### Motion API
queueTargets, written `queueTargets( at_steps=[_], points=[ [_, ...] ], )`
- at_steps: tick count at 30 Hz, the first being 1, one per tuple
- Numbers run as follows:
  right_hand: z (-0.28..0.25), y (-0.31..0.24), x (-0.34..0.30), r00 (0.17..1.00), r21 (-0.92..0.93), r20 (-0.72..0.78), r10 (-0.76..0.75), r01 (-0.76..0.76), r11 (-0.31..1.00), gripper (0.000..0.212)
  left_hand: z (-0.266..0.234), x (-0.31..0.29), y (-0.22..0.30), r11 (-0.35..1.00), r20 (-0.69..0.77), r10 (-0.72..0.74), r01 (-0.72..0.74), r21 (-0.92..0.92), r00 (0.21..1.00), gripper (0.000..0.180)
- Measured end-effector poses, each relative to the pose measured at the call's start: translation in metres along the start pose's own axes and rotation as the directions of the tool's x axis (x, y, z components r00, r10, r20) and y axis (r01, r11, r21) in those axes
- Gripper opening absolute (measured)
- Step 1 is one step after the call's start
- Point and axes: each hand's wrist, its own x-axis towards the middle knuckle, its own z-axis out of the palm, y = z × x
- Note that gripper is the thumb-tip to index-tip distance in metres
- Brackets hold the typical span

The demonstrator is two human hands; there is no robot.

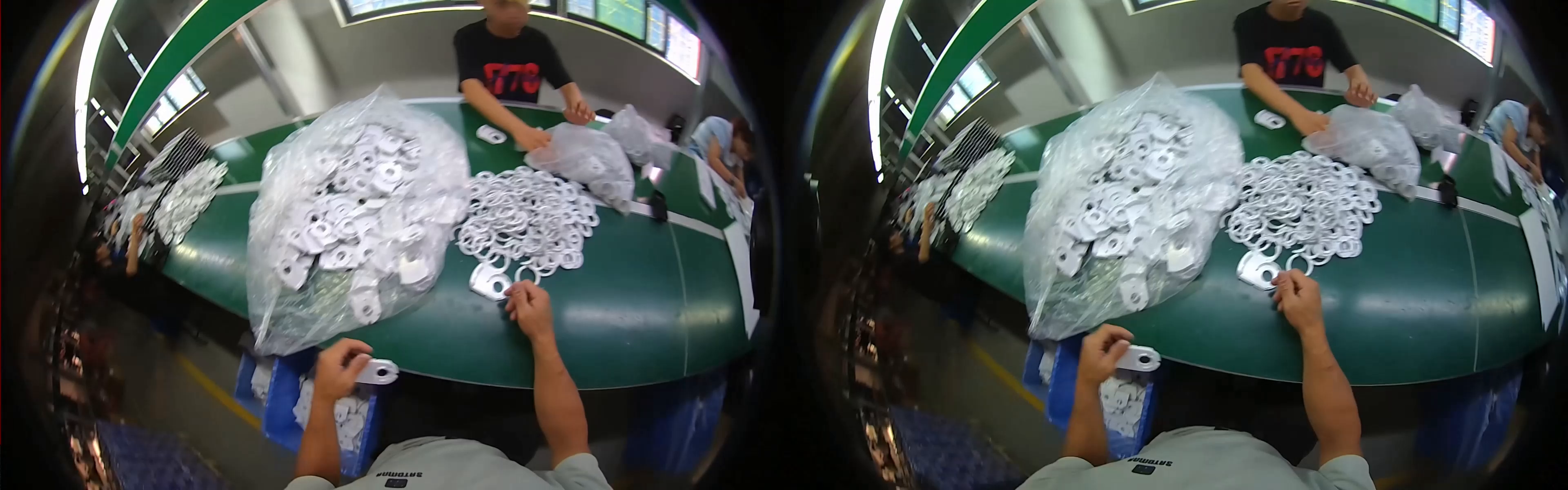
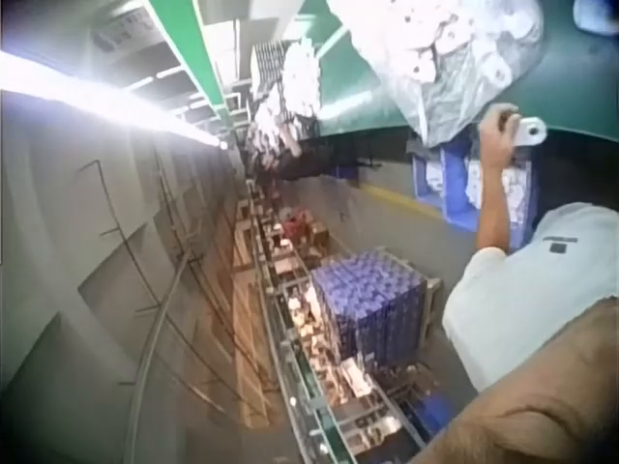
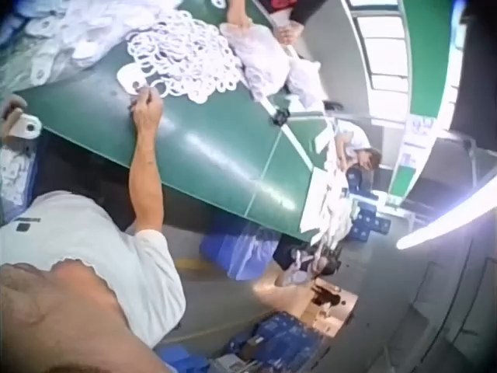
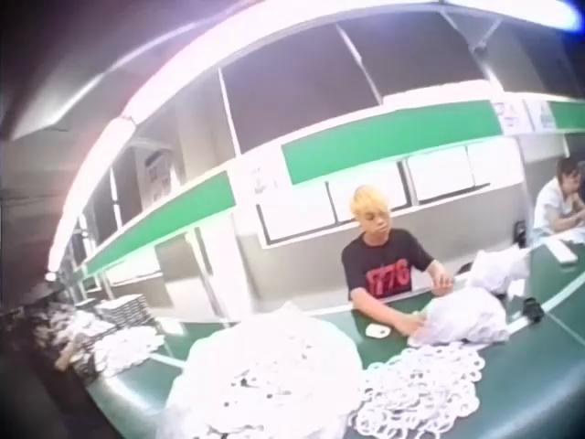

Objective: Sorting and stacking small white plastic circular components on a factory assembly line.

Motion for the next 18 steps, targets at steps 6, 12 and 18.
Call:
queueTargets(
  at_steps=[6,12,18],
  points=[
    [0.008,-0.002,0.007,1.000,-0.093,-0.016,-0.001,-0.001,0.996,0.033,-0.069,0.034,-0.003,0.988,-0.450,0.145,-0.106,0.111,0.881,0.009],
    [0.007,-0.001,0.004,0.998,-0.012,-0.060,-0.008,0.007,1.000,0.032,-0.066,0.155,-0.037,0.676,-0.040,0.417,-0.281,0.681,0.908,0.027],
    [0.005,-0.004,0.005,0.992,-0.031,-0.123,0.015,-0.019,0.999,0.029,-0.057,0.203,-0.049,0.514,0.166,0.277,-0.292,0.807,0.946,0.043]
  ],
)
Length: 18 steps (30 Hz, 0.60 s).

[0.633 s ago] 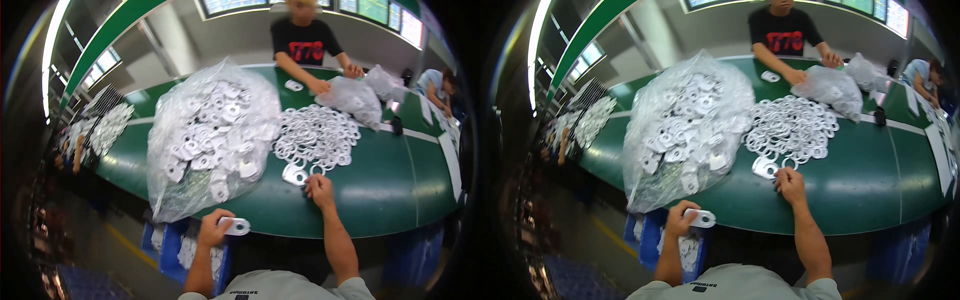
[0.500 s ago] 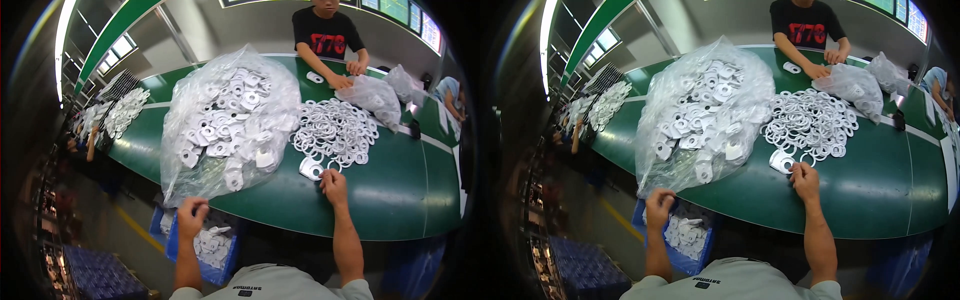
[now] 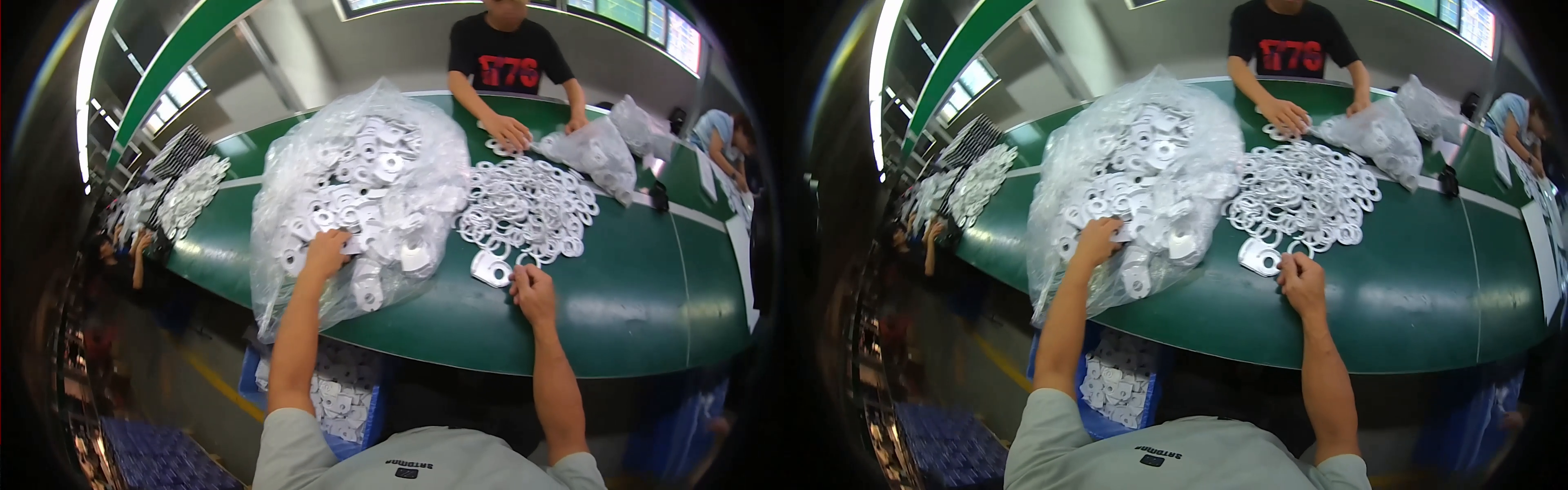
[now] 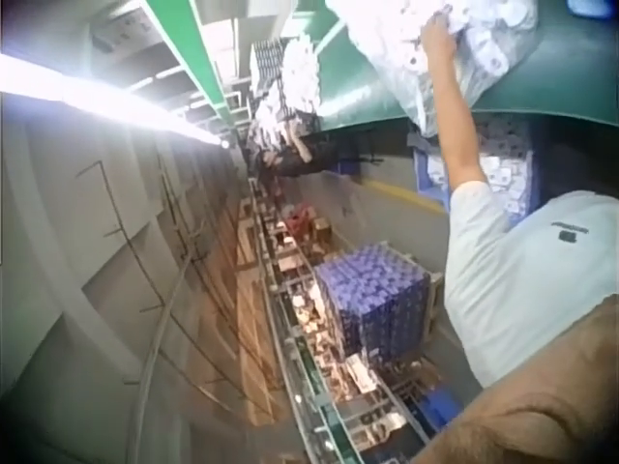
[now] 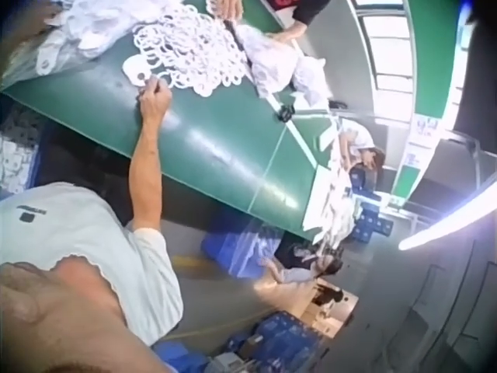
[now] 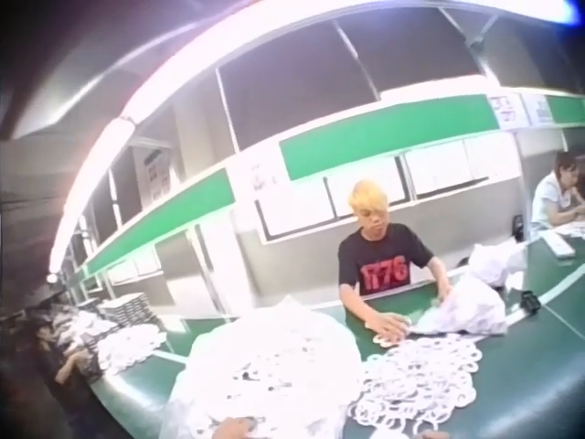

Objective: Sorting and stacking small white plastic circular components on a factory assembly line.

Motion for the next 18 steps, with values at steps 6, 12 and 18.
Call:
queueTargets(
  at_steps=[6,12,18],
  points=[
    [0.003,0.001,0.003,0.999,0.096,0.035,-0.025,0.021,0.995,0.028,-0.014,-0.003,-0.037,1.000,0.017,0.002,-0.002,-0.002,1.000,0.027],
    [-0.017,0.005,0.002,0.998,0.113,-0.065,-0.019,0.026,0.993,0.029,-0.038,-0.015,0.016,0.884,-0.493,-0.378,0.148,-0.442,0.784,0.024],
    [-0.032,0.009,0.012,0.896,-0.267,-0.364,-0.252,0.159,0.951,0.018,-0.016,-0.032,0.130,0.288,-0.183,-0.395,-0.068,-0.955,0.900,0.036]
  ],
)
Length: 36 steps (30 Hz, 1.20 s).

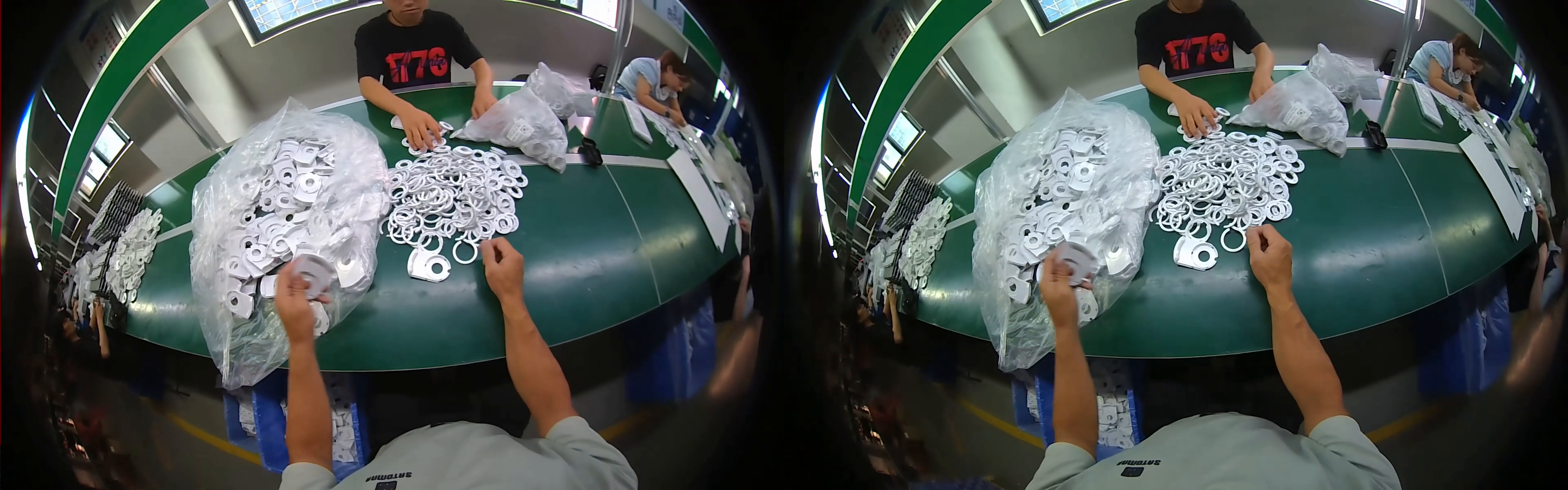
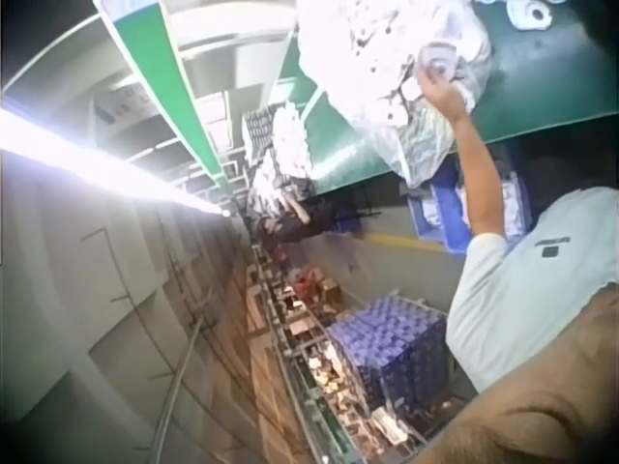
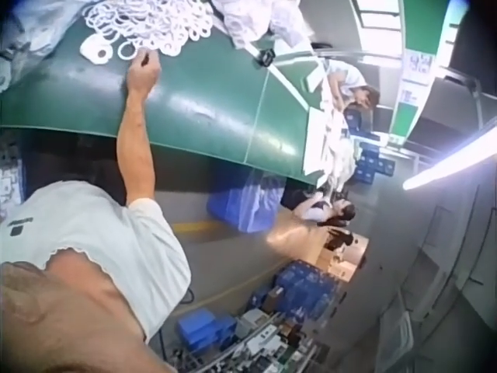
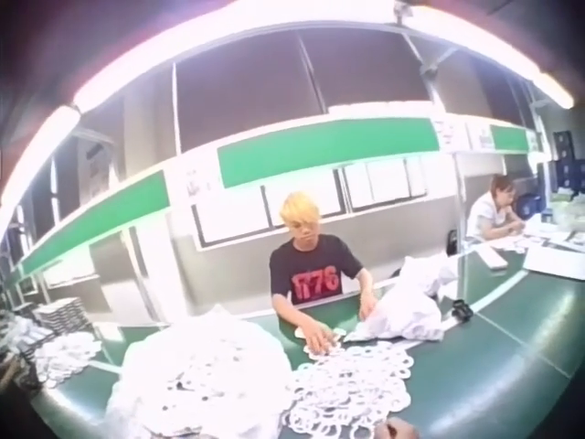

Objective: Sorting and stacking small white plastic circular components on a factory assembly line.

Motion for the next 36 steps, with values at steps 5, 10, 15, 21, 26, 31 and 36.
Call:
queueTargets(
  at_steps=[5,10,15,21,26,31,36],
  points=[
    [0.006,-0.003,-0.009,0.949,-0.253,0.240,-0.203,0.263,0.931,0.010,0.067,-0.030,-0.004,0.993,0.229,-0.064,0.039,0.110,0.971,0.034],
    [0.010,0.005,-0.009,0.957,-0.408,0.194,-0.217,0.280,0.869,0.012,0.124,-0.026,-0.017,0.936,0.223,-0.166,0.224,-0.272,0.961,0.033],
    [0.005,-0.005,-0.009,0.961,-0.261,0.210,-0.179,0.232,0.937,0.009,0.124,-0.015,-0.056,0.700,0.194,-0.268,0.329,-0.634,0.944,0.026],
    [-0.026,0.022,0.040,0.962,-0.405,-0.235,-0.139,0.033,0.914,0.022,0.117,-0.015,-0.051,0.484,0.325,-0.263,0.416,-0.770,0.908,0.016],
    [-0.025,0.016,0.065,0.995,-0.620,-0.088,0.043,-0.089,0.780,0.034,0.121,-0.012,-0.063,0.613,0.411,-0.203,0.443,-0.655,0.889,0.014],
    [-0.021,0.036,0.060,0.976,-0.536,-0.191,-0.108,-0.012,0.844,0.032,0.129,-0.015,-0.038,0.584,0.464,-0.241,0.509,-0.632,0.853,0.017],
    [-0.024,0.057,0.071,0.945,-0.530,-0.238,-0.225,0.068,0.845,0.027,0.129,-0.018,-0.032,0.514,0.548,-0.236,0.582,-0.630,0.802,0.028]
  ],
)
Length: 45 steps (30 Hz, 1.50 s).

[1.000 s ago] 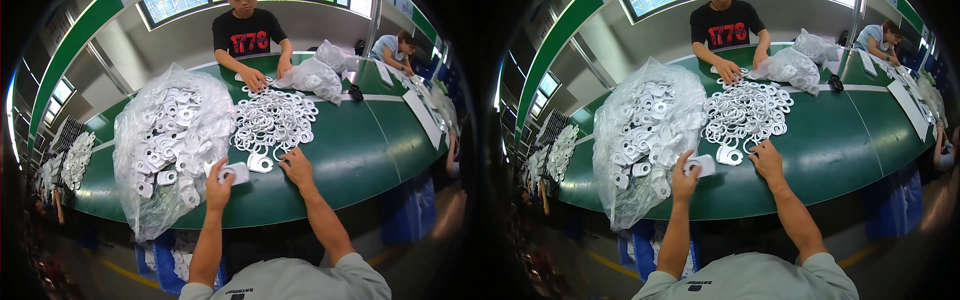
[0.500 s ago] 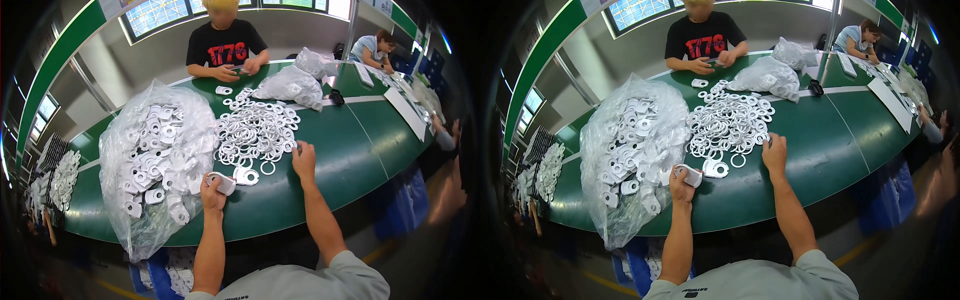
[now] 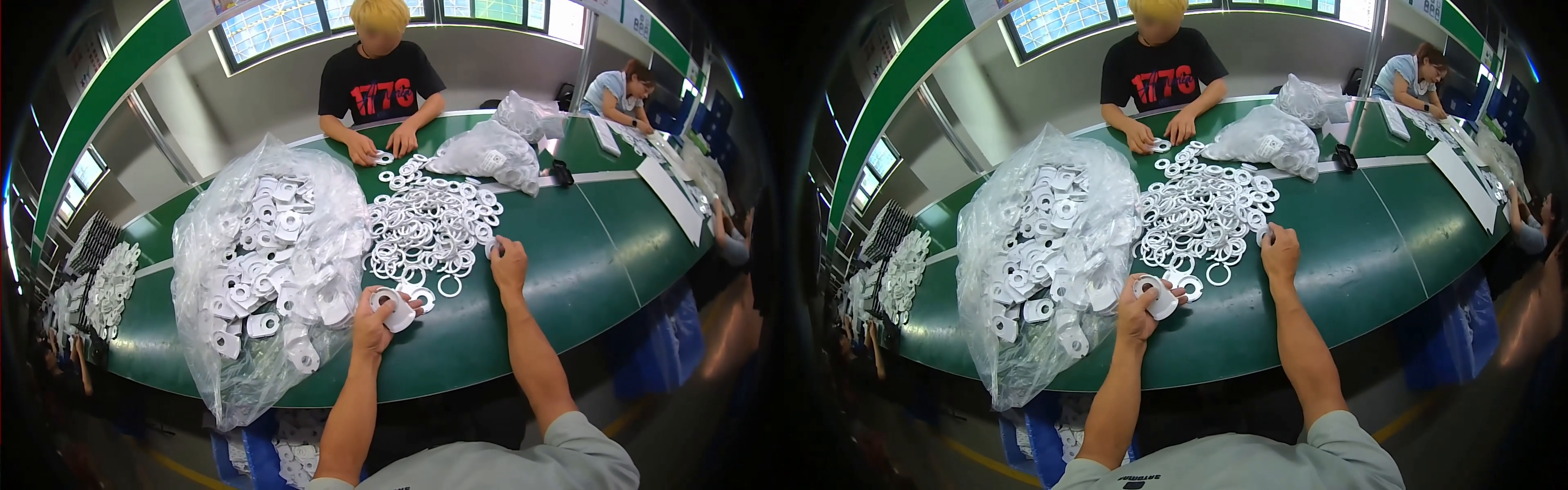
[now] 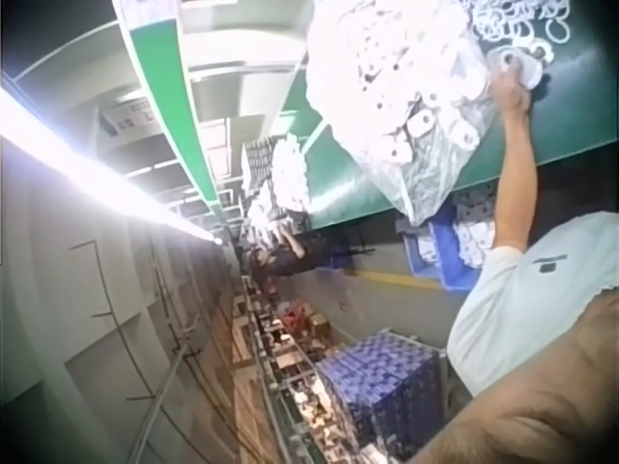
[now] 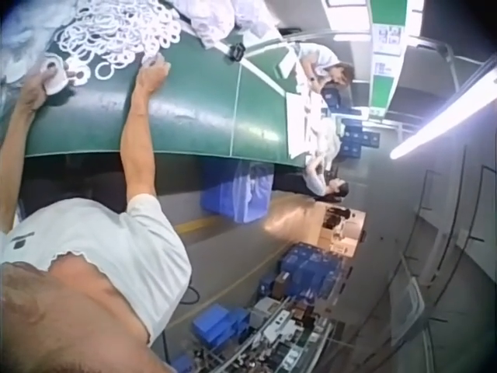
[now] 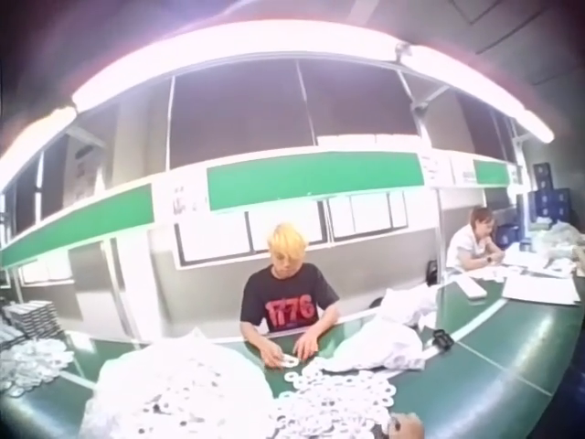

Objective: Sorting and stacking small white plastic circular components on a factory assembly line.

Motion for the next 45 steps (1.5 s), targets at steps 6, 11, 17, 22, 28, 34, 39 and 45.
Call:
queueTargets(
  at_steps=[6,11,17,22,28,34,39,45],
  points=[
    [-0.005,-0.003,0.002,0.999,0.096,-0.015,0.035,-0.033,0.995,0.021,0.022,0.023,-0.013,0.999,0.091,-0.037,0.037,-0.001,0.995,0.044],
    [-0.011,-0.001,0.000,0.984,0.283,0.058,0.169,-0.178,0.943,0.014,0.015,0.042,-0.030,0.984,0.086,0.003,-0.018,0.176,0.996,0.044],
    [-0.048,-0.016,0.019,0.971,0.556,0.146,0.188,-0.238,0.797,0.013,0.032,0.038,-0.033,0.982,0.062,-0.071,0.058,0.182,0.996,0.043],
    [-0.038,-0.076,-0.012,0.723,0.642,0.689,0.053,-0.643,0.417,0.018,0.023,0.039,-0.033,0.927,0.135,-0.137,0.079,0.368,0.981,0.057],
    [-0.019,-0.092,-0.018,0.607,0.529,0.783,-0.139,-0.530,0.662,0.019,0.023,0.030,-0.029,0.860,0.163,-0.165,0.061,0.507,0.973,0.057],
    [0.001,-0.087,-0.034,0.767,0.642,0.628,-0.131,-0.417,0.643,0.022,0.027,0.036,-0.030,0.859,0.094,-0.108,0.045,0.510,0.990,0.045],
    [-0.015,-0.093,-0.029,0.779,0.646,0.608,-0.152,-0.375,0.665,0.026,0.031,0.034,-0.030,0.879,0.124,-0.110,0.038,0.475,0.986,0.042],
    [-0.029,-0.105,-0.031,0.831,0.615,0.358,-0.426,0.134,0.777,0.028,0.030,0.032,-0.033,0.847,0.103,-0.054,-0.009,0.532,0.993,0.037]
  ],
)
